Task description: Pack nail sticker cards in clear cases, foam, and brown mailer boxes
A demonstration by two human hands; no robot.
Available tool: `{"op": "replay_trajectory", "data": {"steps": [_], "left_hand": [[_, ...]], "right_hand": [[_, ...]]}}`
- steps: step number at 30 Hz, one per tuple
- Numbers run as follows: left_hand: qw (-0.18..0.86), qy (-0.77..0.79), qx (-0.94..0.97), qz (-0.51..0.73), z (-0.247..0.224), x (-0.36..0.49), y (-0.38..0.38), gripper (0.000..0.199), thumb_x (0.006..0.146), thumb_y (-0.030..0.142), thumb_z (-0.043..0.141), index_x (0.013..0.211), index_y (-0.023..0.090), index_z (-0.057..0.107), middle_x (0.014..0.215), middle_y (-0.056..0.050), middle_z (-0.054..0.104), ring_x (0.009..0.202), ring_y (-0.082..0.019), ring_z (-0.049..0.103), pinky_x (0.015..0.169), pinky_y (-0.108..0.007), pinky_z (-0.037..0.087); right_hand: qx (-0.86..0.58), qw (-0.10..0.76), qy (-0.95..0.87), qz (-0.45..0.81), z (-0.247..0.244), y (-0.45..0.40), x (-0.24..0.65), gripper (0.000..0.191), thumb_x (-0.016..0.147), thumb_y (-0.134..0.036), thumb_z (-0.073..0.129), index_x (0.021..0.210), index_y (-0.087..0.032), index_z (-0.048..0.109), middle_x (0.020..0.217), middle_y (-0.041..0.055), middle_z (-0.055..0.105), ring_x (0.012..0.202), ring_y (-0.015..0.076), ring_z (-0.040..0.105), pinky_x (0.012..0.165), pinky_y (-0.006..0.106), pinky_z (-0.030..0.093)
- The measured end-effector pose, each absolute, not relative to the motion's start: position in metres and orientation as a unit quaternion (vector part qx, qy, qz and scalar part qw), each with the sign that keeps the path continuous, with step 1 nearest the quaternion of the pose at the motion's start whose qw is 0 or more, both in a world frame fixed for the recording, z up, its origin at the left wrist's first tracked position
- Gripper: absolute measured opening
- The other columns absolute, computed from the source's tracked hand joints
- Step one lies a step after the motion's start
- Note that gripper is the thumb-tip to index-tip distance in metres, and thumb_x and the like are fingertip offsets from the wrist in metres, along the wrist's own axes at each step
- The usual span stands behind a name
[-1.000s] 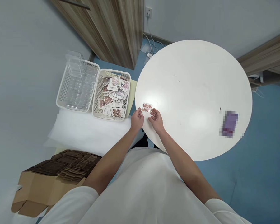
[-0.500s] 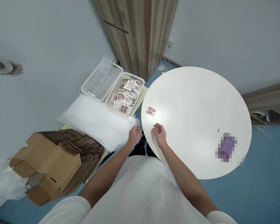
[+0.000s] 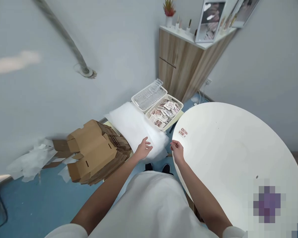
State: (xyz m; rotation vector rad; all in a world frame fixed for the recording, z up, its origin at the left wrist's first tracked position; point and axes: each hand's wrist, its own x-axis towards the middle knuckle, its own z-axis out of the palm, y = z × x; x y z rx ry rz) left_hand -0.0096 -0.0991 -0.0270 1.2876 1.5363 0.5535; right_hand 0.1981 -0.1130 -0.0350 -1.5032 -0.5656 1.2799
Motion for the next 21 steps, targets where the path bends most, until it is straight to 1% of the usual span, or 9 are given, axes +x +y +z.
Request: {"op": "replay_trajectory", "data": {"steps": [2,5,8,12,16,18,21], "left_hand": [[0.496,0.641,0.531,0.247,-0.019,-0.029,-0.091,0.060,0.071,0.027,0.060,0.125,0.019,0.034,0.101,-0.009,0.059,0.078,-0.014,0.061,0.070,-0.029,0.049],[0.487,0.646,0.523,0.268,-0.011,-0.050,-0.078,0.057,0.069,0.028,0.061,0.121,0.019,0.039,0.098,-0.008,0.060,0.076,-0.014,0.061,0.068,-0.029,0.049],[0.500,0.632,0.521,0.281,-0.007,-0.060,-0.059,0.056,0.069,0.030,0.062,0.120,0.018,0.041,0.098,-0.009,0.061,0.074,-0.014,0.061,0.065,-0.028,0.049],[0.522,0.600,0.535,0.286,-0.005,-0.061,-0.022,0.055,0.065,0.031,0.065,0.115,0.020,0.046,0.096,-0.007,0.063,0.072,-0.014,0.062,0.065,-0.027,0.050],[0.503,0.602,0.558,0.271,-0.007,-0.063,0.030,0.053,0.065,0.032,0.065,0.114,0.021,0.048,0.096,-0.007,0.063,0.074,-0.014,0.062,0.064,-0.026,0.050],[0.489,0.609,0.574,0.246,-0.007,-0.065,0.059,0.051,0.067,0.033,0.063,0.114,0.021,0.048,0.099,-0.008,0.062,0.078,-0.016,0.061,0.066,-0.027,0.050],[0.461,0.626,0.592,0.213,-0.007,-0.066,0.106,0.049,0.068,0.034,0.062,0.114,0.020,0.050,0.104,-0.010,0.060,0.088,-0.019,0.060,0.076,-0.032,0.048]], "right_hand": [[-0.617,0.520,-0.246,0.536,-0.029,-0.094,0.177,0.025,0.062,-0.033,0.061,0.083,-0.019,0.057,0.070,-0.0008,0.057,0.056,0.0106,0.051,0.057,0.027,0.044],[-0.600,0.512,-0.275,0.550,-0.017,-0.072,0.147,0.026,0.064,-0.036,0.060,0.084,-0.019,0.057,0.074,-0.0002,0.059,0.056,0.0097,0.051,0.058,0.027,0.044],[-0.581,0.492,-0.315,0.567,-0.005,-0.055,0.124,0.028,0.065,-0.038,0.058,0.086,-0.020,0.058,0.076,0.0006,0.059,0.056,0.0091,0.051,0.058,0.026,0.044],[-0.571,0.466,-0.333,0.588,0.007,-0.022,0.118,0.029,0.062,-0.036,0.062,0.085,-0.019,0.058,0.076,0.0004,0.060,0.055,0.0084,0.051,0.058,0.026,0.043],[-0.569,0.475,-0.292,0.604,0.006,0.031,0.130,0.028,0.059,-0.033,0.064,0.083,-0.021,0.057,0.073,-0.0016,0.060,0.054,0.0080,0.051,0.055,0.025,0.042],[-0.574,0.487,-0.257,0.607,0.001,0.062,0.135,0.026,0.059,-0.030,0.064,0.082,-0.021,0.057,0.072,-0.0023,0.060,0.054,0.0080,0.051,0.055,0.025,0.043],[-0.579,0.502,-0.217,0.604,-0.010,0.107,0.138,0.024,0.060,-0.026,0.063,0.082,-0.021,0.055,0.070,-0.0027,0.058,0.055,0.0088,0.052,0.058,0.026,0.045]]}}
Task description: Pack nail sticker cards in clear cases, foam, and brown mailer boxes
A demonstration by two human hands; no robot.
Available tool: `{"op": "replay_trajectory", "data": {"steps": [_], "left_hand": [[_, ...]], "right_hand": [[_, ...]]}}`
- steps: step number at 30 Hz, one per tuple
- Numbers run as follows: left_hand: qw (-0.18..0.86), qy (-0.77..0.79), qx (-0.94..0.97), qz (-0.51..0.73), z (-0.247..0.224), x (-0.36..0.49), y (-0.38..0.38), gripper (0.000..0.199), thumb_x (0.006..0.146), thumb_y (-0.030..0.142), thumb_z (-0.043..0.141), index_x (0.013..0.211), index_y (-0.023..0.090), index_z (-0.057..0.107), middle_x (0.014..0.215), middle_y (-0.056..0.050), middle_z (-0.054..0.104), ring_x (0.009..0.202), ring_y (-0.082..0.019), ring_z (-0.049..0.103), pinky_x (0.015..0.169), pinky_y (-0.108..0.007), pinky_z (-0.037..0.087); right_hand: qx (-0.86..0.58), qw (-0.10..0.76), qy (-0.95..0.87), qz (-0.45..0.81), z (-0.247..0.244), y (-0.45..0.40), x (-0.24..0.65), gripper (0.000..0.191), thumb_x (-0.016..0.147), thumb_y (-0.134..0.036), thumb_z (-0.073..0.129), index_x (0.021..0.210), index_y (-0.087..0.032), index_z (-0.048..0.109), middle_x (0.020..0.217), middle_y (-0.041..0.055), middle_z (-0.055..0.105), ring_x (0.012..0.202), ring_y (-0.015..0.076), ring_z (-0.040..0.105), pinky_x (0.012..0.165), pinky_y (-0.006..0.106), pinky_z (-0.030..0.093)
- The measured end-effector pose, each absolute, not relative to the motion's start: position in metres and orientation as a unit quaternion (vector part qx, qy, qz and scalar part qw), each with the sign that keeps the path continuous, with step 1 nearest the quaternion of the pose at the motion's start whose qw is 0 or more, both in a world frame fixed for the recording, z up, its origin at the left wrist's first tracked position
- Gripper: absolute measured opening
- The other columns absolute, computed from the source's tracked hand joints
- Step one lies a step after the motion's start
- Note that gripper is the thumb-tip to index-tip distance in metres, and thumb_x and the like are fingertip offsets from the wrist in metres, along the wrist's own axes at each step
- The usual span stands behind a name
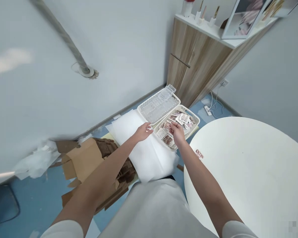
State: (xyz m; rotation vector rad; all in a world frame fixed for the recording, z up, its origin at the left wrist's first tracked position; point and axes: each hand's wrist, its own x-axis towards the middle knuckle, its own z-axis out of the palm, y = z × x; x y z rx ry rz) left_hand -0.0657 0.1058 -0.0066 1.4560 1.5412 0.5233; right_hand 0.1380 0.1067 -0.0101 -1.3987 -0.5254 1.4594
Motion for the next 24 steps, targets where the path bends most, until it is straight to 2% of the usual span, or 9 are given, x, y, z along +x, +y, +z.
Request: {"op": "replay_trajectory", "data": {"steps": [3,6,8,12,18,24], "left_hand": [[0.440,0.626,0.612,0.201,-0.009,-0.060,0.155,0.051,0.064,0.034,0.066,0.112,0.019,0.053,0.117,-0.012,0.054,0.105,-0.025,0.053,0.088,-0.036,0.043],[0.444,0.615,0.614,0.219,-0.019,-0.052,0.205,0.056,0.062,0.029,0.067,0.114,0.019,0.052,0.126,-0.011,0.047,0.116,-0.026,0.044,0.097,-0.038,0.035],[0.455,0.612,0.596,0.251,-0.029,-0.047,0.237,0.058,0.063,0.021,0.064,0.119,0.020,0.049,0.129,-0.009,0.045,0.121,-0.025,0.039,0.101,-0.038,0.030],[0.487,0.603,0.562,0.288,-0.049,-0.041,0.290,0.064,0.064,0.009,0.055,0.126,0.020,0.042,0.135,-0.007,0.039,0.125,-0.024,0.034,0.106,-0.040,0.022],[0.524,0.548,0.567,0.321,-0.083,-0.033,0.340,0.064,0.066,0.005,0.047,0.128,0.017,0.040,0.136,-0.003,0.038,0.129,-0.021,0.025,0.108,-0.037,0.012],[0.544,0.510,0.567,0.352,-0.100,-0.022,0.349,0.057,0.071,0.003,0.040,0.127,0.016,0.040,0.134,0.000,0.040,0.130,-0.017,0.024,0.109,-0.034,0.012]], "right_hand": [[-0.582,0.518,-0.214,0.589,-0.024,0.149,0.133,0.025,0.061,-0.025,0.062,0.085,-0.021,0.054,0.074,-0.0011,0.059,0.062,0.0114,0.056,0.066,0.030,0.048],[-0.585,0.533,-0.243,0.561,-0.037,0.189,0.124,0.029,0.062,-0.023,0.060,0.091,-0.021,0.054,0.094,0.0027,0.061,0.087,0.0155,0.058,0.083,0.033,0.046],[-0.576,0.532,-0.272,0.558,-0.045,0.213,0.119,0.036,0.064,-0.022,0.058,0.100,-0.020,0.053,0.110,0.0052,0.057,0.102,0.0178,0.054,0.091,0.036,0.041],[-0.552,0.525,-0.315,0.566,-0.057,0.246,0.114,0.056,0.067,-0.023,0.055,0.121,-0.022,0.041,0.135,0.0045,0.037,0.122,0.0211,0.039,0.101,0.040,0.032],[-0.524,0.518,-0.344,0.582,-0.076,0.264,0.106,0.069,0.073,-0.031,0.054,0.134,-0.028,0.022,0.143,-0.0005,0.022,0.131,0.0199,0.021,0.105,0.044,0.022],[-0.516,0.492,-0.371,0.595,-0.097,0.267,0.103,0.074,0.074,-0.035,0.054,0.136,-0.031,0.014,0.145,-0.0030,0.016,0.133,0.0187,0.016,0.105,0.045,0.019]]}}
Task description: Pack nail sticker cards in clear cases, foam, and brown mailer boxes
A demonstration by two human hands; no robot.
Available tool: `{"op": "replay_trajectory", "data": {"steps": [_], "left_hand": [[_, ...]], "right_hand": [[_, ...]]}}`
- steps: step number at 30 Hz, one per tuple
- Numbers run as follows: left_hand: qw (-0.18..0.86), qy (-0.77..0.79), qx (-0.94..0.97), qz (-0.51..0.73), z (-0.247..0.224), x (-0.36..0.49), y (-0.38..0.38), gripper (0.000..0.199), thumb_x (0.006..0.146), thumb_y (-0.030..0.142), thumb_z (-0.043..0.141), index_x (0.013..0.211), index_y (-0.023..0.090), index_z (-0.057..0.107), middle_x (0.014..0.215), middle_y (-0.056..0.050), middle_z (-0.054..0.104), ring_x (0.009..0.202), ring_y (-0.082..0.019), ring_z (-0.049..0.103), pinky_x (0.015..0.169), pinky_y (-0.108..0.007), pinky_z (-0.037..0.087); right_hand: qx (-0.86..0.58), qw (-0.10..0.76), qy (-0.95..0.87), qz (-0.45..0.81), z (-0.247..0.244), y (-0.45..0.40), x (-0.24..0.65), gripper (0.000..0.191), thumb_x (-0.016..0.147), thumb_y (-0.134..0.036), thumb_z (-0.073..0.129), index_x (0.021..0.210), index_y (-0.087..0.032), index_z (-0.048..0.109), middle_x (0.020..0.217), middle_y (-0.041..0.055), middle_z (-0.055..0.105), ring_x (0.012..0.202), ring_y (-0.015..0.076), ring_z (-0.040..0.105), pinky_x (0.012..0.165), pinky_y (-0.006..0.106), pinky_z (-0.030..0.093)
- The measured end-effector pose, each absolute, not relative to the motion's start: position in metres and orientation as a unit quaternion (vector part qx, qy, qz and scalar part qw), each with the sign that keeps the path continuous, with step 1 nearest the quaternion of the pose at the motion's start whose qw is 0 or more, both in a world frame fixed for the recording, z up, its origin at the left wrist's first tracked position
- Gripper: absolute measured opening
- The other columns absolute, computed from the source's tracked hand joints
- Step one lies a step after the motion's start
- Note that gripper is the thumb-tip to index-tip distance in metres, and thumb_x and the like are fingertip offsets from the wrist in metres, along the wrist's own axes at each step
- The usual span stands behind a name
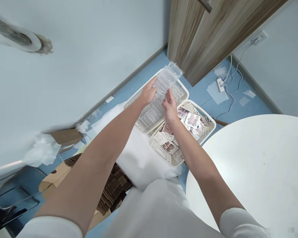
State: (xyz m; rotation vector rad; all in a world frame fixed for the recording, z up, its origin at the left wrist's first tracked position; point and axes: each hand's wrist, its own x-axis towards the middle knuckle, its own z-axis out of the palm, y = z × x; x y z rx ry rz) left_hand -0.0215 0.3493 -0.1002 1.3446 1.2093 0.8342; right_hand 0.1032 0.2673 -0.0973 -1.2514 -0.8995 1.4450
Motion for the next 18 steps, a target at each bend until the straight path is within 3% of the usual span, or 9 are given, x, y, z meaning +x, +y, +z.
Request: {"op": "replay_trajectory", "data": {"steps": [5,12,15,18], "left_hand": [[0.552,0.502,0.566,0.351,-0.085,-0.019,0.337,0.052,0.075,0.005,0.038,0.126,0.017,0.040,0.136,0.001,0.038,0.128,-0.018,0.028,0.107,-0.032,0.018],[0.536,0.484,0.570,0.391,-0.055,-0.027,0.304,0.046,0.081,0.022,0.042,0.127,0.019,0.040,0.134,-0.003,0.041,0.127,-0.020,0.030,0.106,-0.036,0.020],[0.511,0.493,0.569,0.415,-0.033,-0.030,0.274,0.043,0.082,0.028,0.041,0.124,0.018,0.043,0.127,-0.006,0.048,0.122,-0.019,0.039,0.102,-0.034,0.027],[0.458,0.535,0.561,0.435,-0.006,-0.029,0.232,0.043,0.080,0.032,0.046,0.119,0.015,0.047,0.109,-0.007,0.059,0.103,-0.017,0.054,0.092,-0.030,0.037]], "right_hand": [[-0.501,0.492,-0.385,0.599,-0.087,0.265,0.107,0.077,0.073,-0.033,0.054,0.137,-0.030,0.011,0.146,-0.0033,0.015,0.134,0.0191,0.013,0.106,0.045,0.016],[-0.478,0.497,-0.403,0.602,-0.053,0.236,0.104,0.082,0.070,-0.040,0.056,0.137,-0.030,0.010,0.147,-0.0034,0.006,0.134,0.0200,0.008,0.108,0.044,0.013],[-0.486,0.505,-0.404,0.589,-0.034,0.208,0.106,0.078,0.068,-0.039,0.057,0.136,-0.028,0.018,0.146,-0.0010,0.011,0.133,0.0213,0.013,0.107,0.043,0.018],[-0.523,0.509,-0.405,0.551,-0.011,0.168,0.110,0.070,0.067,-0.035,0.058,0.130,-0.026,0.030,0.142,0.0038,0.026,0.127,0.0229,0.030,0.101,0.042,0.030]]}}
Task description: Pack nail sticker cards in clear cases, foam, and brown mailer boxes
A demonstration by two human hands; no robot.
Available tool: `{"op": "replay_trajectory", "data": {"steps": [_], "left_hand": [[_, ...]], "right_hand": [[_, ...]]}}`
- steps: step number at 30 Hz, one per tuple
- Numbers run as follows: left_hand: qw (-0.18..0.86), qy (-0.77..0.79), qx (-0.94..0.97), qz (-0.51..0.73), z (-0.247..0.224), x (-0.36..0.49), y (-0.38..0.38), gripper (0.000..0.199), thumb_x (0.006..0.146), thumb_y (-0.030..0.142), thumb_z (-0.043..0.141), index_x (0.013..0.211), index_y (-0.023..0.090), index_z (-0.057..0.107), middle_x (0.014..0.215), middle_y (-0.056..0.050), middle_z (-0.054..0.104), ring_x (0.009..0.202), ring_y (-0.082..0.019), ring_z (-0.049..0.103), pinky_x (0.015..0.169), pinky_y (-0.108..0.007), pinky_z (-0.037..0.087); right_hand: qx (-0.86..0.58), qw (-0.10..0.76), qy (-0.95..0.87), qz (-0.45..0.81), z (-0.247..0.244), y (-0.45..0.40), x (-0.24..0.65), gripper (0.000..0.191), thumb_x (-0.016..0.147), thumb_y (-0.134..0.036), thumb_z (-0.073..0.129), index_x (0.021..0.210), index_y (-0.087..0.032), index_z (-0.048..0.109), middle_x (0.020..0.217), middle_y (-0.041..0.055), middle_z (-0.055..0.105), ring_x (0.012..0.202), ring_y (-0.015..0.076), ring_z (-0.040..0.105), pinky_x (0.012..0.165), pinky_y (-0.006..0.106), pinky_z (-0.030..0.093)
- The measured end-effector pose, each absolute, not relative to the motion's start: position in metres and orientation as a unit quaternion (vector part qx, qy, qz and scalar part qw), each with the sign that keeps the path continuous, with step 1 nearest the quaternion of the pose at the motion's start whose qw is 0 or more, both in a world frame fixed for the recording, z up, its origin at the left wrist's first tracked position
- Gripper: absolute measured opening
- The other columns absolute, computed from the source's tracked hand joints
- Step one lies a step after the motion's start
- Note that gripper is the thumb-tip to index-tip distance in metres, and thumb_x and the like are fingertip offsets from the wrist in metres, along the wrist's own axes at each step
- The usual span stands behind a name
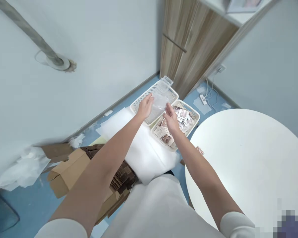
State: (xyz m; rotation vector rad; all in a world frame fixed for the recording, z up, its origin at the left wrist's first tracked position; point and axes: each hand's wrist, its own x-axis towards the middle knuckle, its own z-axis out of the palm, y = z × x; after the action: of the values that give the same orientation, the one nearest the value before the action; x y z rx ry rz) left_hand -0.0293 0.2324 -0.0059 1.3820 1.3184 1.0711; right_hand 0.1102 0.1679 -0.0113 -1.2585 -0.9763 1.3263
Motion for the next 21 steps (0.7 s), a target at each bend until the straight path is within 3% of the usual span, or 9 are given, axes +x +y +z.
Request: {"op": "replay_trajectory", "data": {"steps": [4,8,12,18,21], "left_hand": [[0.483,0.533,0.577,0.388,0.032,-0.030,0.166,0.040,0.070,0.025,0.058,0.109,0.014,0.052,0.066,0.003,0.058,0.061,-0.009,0.058,0.063,-0.022,0.046],[0.618,0.435,0.587,0.289,0.062,-0.031,0.098,0.029,0.065,0.015,0.059,0.093,0.015,0.051,0.050,0.008,0.051,0.041,-0.008,0.054,0.047,-0.020,0.043],[0.713,0.357,0.557,0.232,0.078,-0.025,0.042,0.026,0.062,0.015,0.062,0.083,0.014,0.046,0.052,0.004,0.057,0.045,-0.012,0.058,0.049,-0.026,0.048],[0.766,0.254,0.564,0.174,0.095,-0.003,-0.024,0.052,0.057,0.020,0.072,0.102,0.014,0.047,0.069,0.000,0.062,0.059,-0.014,0.062,0.060,-0.034,0.053],[0.777,0.227,0.561,0.175,0.097,0.014,-0.052,0.043,0.065,0.031,0.068,0.099,0.015,0.049,0.077,-0.003,0.063,0.067,-0.015,0.063,0.066,-0.036,0.052]], "right_hand": [[-0.559,0.525,-0.410,0.494,0.016,0.105,0.114,0.054,0.066,-0.027,0.056,0.118,-0.026,0.042,0.123,0.0051,0.046,0.091,0.0163,0.055,0.075,0.032,0.048],[-0.561,0.567,-0.397,0.454,0.034,0.047,0.120,0.043,0.065,-0.018,0.049,0.107,-0.026,0.044,0.093,-0.0011,0.053,0.061,0.0075,0.050,0.052,0.020,0.042],[-0.548,0.595,-0.410,0.421,0.057,-0.006,0.130,0.040,0.068,-0.021,0.050,0.106,-0.026,0.040,0.092,-0.0008,0.054,0.059,0.0073,0.048,0.051,0.019,0.039],[-0.582,0.587,-0.381,0.414,0.092,-0.085,0.145,0.040,0.075,-0.042,0.054,0.109,-0.025,0.040,0.105,0.0050,0.054,0.072,0.0114,0.054,0.063,0.027,0.046],[-0.573,0.583,-0.351,0.457,0.100,-0.125,0.152,0.043,0.075,-0.046,0.053,0.111,-0.027,0.041,0.112,0.0063,0.050,0.083,0.0155,0.057,0.067,0.031,0.048]]}}
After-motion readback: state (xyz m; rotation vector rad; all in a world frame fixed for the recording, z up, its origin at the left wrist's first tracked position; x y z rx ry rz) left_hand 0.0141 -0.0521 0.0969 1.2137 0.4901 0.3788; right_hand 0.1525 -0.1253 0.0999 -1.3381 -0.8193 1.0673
